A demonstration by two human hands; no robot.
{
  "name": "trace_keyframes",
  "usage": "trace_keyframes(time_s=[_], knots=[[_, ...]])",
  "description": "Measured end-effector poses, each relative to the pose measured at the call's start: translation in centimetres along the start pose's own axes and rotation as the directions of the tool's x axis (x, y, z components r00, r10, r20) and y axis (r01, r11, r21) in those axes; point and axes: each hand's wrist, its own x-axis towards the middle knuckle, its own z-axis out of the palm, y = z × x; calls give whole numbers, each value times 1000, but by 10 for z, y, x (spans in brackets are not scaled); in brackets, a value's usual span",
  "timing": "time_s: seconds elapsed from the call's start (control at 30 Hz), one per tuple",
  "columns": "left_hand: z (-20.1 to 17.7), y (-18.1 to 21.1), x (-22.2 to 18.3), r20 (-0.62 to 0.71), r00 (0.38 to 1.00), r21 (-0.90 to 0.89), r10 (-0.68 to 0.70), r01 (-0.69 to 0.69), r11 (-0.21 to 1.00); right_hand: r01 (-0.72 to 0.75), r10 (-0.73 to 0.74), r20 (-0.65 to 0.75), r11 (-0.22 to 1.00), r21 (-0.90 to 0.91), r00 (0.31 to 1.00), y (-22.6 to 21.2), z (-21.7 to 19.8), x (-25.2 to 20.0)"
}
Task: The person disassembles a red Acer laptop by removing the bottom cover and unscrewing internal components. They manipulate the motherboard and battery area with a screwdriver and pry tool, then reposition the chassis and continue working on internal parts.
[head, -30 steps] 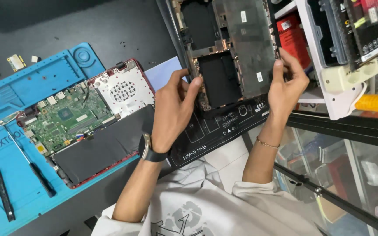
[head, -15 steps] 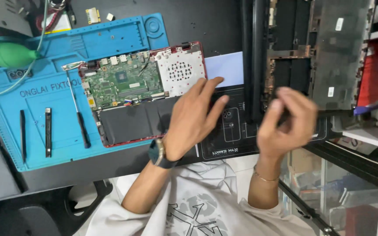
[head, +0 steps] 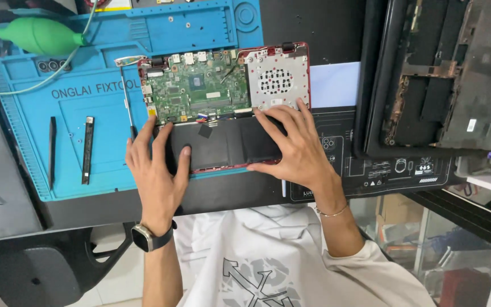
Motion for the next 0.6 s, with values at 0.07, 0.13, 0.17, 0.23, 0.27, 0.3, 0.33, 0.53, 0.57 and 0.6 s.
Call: trace_keyframes(time_s=[0.07,0.13,0.17,0.23,0.27,0.3,0.33,0.53,0.57,0.6], knots=[[4,-1,-3,-4,1000,-29,-12,12,1000,-7,7,-1,1000,-4,1000,-3,-1,0],[6,-2,1,-35,999,-34,-12,11,999,-16,17,-15,1000,18,1000,-5,-3,4],[6,-3,0,-34,999,-39,-16,15,999,-16,16,-9,1000,15,1000,-6,-3,5],[6,-3,0,-48,999,-58,-16,13,998,-30,31,-8,999,26,999,-7,-3,5],[6,-4,-1,-47,999,-62,-20,17,998,-31,31,-3,999,24,1000,-8,-3,4],[5,-5,-1,-45,999,-70,-22,19,997,-38,39,-5,999,24,999,-9,-3,4],[5,-5,-1,-42,999,-79,-24,21,997,-46,47,-6,999,24,999,-10,-3,3],[11,-3,-4,-58,997,-59,-53,49,997,-29,28,-43,999,-16,999,-15,-8,7],[12,0,-2,-58,997,-58,-55,52,997,-27,26,-42,1000,-15,999,-13,-8,9],[13,4,0,-71,996,-34,-50,47,998,-20,21,-48,999,29,999,-11,-10,11]])
